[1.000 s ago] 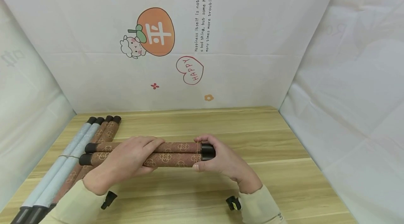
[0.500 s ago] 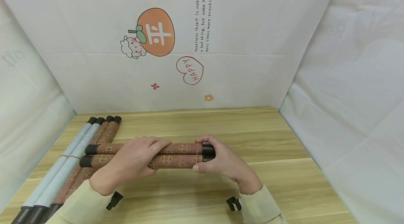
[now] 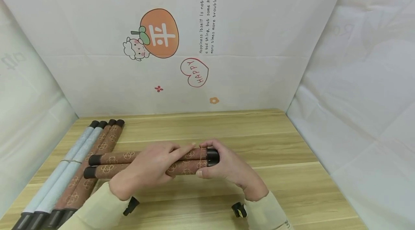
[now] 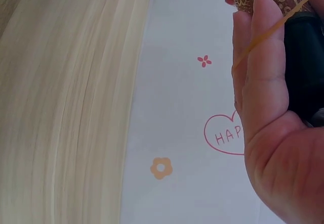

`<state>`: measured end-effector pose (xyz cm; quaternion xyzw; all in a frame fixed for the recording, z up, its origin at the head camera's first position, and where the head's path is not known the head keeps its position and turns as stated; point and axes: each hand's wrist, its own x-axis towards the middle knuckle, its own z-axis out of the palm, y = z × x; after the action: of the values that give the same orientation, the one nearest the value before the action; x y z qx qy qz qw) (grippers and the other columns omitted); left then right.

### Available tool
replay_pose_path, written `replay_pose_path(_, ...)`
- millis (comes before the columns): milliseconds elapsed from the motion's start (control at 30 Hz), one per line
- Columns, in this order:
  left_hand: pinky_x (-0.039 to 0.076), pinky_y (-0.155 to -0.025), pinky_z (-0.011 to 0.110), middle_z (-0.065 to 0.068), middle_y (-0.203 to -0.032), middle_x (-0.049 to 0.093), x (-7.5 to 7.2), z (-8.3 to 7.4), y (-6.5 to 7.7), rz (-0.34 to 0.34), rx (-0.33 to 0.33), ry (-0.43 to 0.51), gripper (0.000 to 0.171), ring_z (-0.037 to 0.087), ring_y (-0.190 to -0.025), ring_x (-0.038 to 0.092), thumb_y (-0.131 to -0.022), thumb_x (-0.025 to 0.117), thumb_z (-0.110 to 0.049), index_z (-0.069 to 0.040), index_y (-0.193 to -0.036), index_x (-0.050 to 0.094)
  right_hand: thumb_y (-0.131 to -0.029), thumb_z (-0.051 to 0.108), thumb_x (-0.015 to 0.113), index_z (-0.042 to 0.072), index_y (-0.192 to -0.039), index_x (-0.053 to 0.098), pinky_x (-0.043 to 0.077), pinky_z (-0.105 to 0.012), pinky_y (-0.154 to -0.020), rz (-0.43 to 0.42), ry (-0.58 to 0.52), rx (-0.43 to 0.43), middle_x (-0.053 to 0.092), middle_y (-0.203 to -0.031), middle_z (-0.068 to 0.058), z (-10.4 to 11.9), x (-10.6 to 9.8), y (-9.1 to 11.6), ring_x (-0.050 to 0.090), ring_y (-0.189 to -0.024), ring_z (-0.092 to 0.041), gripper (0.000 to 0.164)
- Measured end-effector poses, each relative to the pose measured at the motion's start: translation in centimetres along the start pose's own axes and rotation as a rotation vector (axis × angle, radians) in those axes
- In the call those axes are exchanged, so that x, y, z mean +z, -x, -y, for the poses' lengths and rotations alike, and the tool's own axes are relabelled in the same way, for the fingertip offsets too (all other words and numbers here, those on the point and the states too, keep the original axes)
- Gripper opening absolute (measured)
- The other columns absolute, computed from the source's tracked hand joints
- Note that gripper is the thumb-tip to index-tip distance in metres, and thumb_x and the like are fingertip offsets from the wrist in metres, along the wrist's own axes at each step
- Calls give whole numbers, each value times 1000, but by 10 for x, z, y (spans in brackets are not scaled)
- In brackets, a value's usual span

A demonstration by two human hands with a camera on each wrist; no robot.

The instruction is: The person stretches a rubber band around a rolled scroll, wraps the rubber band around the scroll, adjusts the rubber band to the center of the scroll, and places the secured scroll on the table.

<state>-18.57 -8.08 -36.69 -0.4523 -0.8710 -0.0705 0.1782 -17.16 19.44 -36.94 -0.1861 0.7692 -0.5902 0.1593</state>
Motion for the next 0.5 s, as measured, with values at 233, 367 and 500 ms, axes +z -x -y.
replay_pose_path(233, 58, -79, 40, -4, -109, 71, 3, -7, -7, 63, 9, 44, 111, 18, -92, 68, -73, 92, -25, -37, -165, 30, -80, 25, 91, 19, -141, 53, 60, -38, -86, -7, 132, -52, 68, -126, -6, 1, 3, 0, 70, -104, -27, 72)
replay_pose_path(367, 58, -80, 40, -3, -112, 71, 3, -9, -7, 74, -9, 71, 103, 18, -95, 68, -76, 90, -26, -37, -163, 36, -79, 29, 91, 23, -139, 56, 59, -39, -86, -15, 183, -53, 68, -123, -2, 1, 5, -1, 69, -103, -25, 70)
replay_pose_path(500, 58, -80, 40, -2, -112, 70, 2, -9, -7, 77, -26, 70, 104, 18, -95, 68, -73, 92, -26, -36, -162, 38, -80, 27, 91, 26, -135, 57, 60, -36, -84, -8, 151, -68, 70, -120, -2, -1, 5, -1, 70, -101, -26, 64)
